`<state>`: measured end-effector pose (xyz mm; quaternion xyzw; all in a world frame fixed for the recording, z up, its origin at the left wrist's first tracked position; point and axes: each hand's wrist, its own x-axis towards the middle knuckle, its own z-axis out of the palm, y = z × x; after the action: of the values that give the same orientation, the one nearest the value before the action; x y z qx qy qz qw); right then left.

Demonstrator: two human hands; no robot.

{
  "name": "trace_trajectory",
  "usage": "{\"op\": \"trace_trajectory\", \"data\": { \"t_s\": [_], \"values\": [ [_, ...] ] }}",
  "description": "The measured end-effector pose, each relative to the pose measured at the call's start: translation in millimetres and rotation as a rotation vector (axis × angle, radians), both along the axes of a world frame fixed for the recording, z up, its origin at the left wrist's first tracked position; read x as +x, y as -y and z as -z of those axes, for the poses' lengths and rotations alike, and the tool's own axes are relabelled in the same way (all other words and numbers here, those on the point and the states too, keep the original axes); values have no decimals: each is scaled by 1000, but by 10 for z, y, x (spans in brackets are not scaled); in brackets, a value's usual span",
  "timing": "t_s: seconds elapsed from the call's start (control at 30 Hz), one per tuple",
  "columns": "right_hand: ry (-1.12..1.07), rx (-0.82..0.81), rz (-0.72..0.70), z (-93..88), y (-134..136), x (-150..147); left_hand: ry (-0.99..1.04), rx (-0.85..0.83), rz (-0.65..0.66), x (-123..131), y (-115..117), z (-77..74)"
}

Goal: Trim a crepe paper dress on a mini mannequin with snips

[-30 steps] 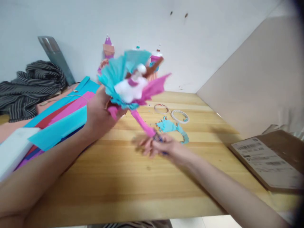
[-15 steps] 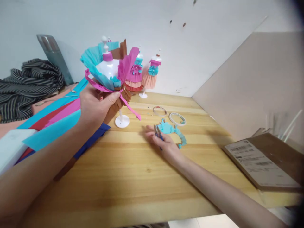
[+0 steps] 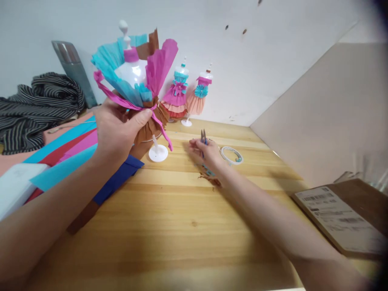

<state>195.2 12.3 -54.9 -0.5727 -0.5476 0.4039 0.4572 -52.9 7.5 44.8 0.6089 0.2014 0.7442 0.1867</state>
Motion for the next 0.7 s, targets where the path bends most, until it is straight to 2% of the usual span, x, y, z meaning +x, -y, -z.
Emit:
{"op": "trace_trajectory", "data": {
  "t_s": [0.1, 0.23, 0.33, 0.4, 0.5, 0.63, 0.7],
  "values": [
    [139, -11, -2, -130, -444, 98, 12, -18, 2, -3, 1, 4],
    [399, 2, -56, -160, -890, -94, -3, 0, -4, -19, 5, 2],
    [587, 21, -97, -104, -1087, -290, -30, -22, -35, -28, 9, 9],
    [682, 44, -154, -60, -1061, -370, -43, -45, -48, -32, 3, 26],
    [773, 106, -281, -16, -661, -325, -36, -60, -27, -38, -13, 52],
    [830, 184, -385, -63, 339, 35, -28, -67, -20, -40, -25, 50],
    [846, 194, -426, -124, 729, 235, -30, -70, -11, -27, -21, 40]
  ]
}}
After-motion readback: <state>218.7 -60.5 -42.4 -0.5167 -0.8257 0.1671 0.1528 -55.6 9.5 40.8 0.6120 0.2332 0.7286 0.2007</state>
